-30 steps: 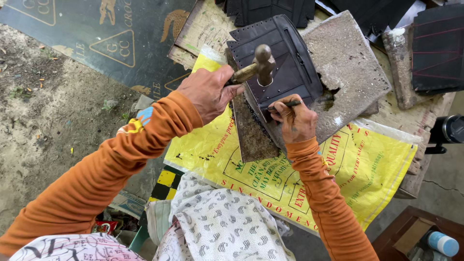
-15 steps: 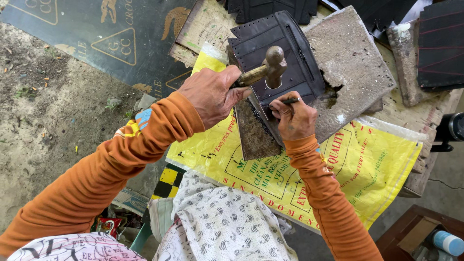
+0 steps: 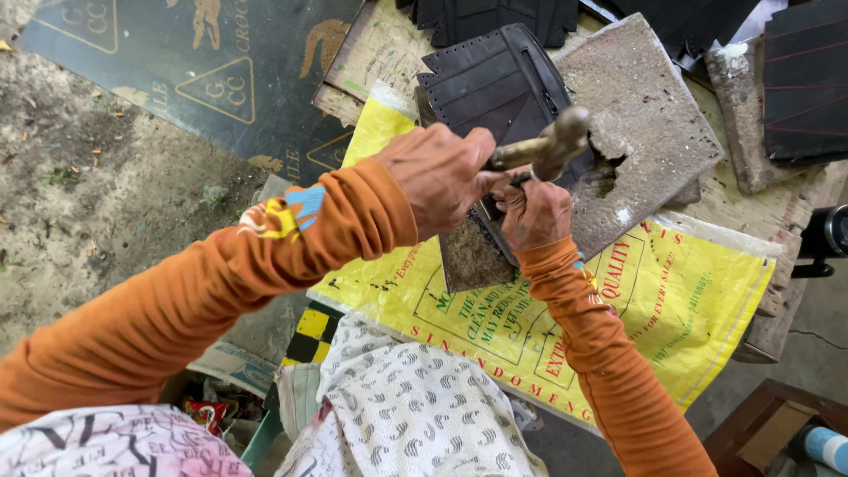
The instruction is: The person uses a hammer and a punch tool to create holes along the edges of black rubber pieces placed on a wooden block. The person repeatedly positions the punch, strikes it with the hammer, and moves to the next spot along the edge. Finished pieces are stacked nearby.
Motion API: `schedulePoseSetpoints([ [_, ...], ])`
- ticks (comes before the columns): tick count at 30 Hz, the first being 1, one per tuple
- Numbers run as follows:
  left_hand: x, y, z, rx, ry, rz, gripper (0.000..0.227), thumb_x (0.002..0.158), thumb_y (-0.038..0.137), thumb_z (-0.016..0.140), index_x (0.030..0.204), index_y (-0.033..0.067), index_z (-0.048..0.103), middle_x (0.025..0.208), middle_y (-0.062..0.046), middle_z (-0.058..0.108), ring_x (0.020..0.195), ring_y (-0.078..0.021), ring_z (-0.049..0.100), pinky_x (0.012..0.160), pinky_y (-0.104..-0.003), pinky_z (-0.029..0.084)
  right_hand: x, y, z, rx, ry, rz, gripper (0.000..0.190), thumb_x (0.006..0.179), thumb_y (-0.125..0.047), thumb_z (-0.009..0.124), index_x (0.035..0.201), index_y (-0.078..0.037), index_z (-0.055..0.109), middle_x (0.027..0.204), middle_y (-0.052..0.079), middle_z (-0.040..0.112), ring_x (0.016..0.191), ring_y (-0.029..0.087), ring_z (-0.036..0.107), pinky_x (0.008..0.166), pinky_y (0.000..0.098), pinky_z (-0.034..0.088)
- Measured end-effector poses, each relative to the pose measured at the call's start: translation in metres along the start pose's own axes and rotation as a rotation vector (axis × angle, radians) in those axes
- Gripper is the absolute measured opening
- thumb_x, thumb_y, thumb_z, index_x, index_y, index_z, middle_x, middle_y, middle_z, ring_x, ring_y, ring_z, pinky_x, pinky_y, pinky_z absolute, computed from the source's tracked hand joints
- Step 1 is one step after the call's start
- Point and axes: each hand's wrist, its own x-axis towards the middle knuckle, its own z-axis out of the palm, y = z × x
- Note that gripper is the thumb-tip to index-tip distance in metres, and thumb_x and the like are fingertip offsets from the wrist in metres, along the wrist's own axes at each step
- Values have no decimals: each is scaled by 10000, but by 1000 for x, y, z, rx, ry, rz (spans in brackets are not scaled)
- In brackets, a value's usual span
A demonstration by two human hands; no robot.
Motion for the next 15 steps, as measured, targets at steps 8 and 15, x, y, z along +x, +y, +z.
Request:
schedulePoseSetpoints([
  [8, -1, 2, -1, 55, -50, 11, 372, 1080, 369, 545, 909, 45, 481, 524, -47, 467, 354, -209, 431, 309, -404, 390, 10, -17, -7, 21, 15, -43, 220, 1092, -219, 605, 994, -23, 626, 756, 76, 670, 671, 208, 711, 616, 318, 552],
  [15, 1, 21, -34, -207, 564, 340, 310, 1168, 341, 544, 1094, 40, 525, 742, -102, 537, 542, -223, 563, 532, -364, 473, 4, -22, -7, 7, 17, 1, 195, 1091, -199, 561, 1016, -38, 642, 792, 105, 665, 683, 268, 691, 619, 367, 544],
])
